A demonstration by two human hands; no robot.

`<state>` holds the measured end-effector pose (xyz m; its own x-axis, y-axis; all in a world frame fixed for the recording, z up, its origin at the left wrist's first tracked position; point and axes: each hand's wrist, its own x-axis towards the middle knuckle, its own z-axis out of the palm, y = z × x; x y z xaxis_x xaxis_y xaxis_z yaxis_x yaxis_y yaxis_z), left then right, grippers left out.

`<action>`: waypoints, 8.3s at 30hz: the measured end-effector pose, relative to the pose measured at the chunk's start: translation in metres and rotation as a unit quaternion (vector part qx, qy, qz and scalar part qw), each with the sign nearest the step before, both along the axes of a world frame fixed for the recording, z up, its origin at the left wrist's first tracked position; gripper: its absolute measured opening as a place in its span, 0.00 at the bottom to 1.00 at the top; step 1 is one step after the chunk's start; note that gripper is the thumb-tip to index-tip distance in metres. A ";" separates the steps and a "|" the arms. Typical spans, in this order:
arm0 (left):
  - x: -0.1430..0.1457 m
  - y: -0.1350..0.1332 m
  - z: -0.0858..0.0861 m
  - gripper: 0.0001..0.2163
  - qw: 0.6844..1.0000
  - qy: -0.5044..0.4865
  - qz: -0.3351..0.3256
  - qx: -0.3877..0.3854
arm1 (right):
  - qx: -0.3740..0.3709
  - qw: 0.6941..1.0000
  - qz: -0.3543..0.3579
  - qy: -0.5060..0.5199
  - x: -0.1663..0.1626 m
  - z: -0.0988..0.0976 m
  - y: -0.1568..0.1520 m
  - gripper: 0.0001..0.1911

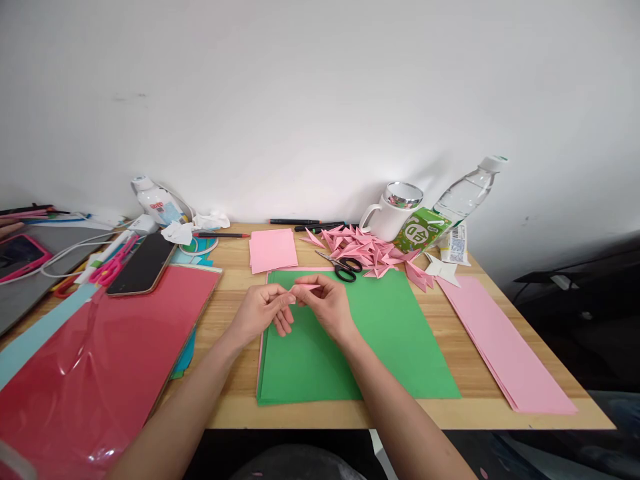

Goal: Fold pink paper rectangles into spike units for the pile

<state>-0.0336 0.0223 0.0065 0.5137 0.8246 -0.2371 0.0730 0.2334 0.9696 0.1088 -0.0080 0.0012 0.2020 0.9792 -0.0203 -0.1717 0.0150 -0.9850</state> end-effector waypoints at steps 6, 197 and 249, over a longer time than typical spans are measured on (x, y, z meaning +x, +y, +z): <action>0.001 0.000 -0.002 0.17 0.999 0.030 -0.019 0.014 | 0.013 0.999 -0.017 -0.032 -0.001 -0.001 -0.001 0.16; 0.010 0.006 0.002 0.13 0.928 -0.239 0.284 -0.028 | 0.045 0.996 -0.081 -0.019 -0.003 -0.006 0.006 0.15; 0.011 0.007 0.000 0.11 0.927 -0.237 0.289 0.005 | 0.041 0.992 -0.108 -0.055 -0.004 -0.011 0.006 0.16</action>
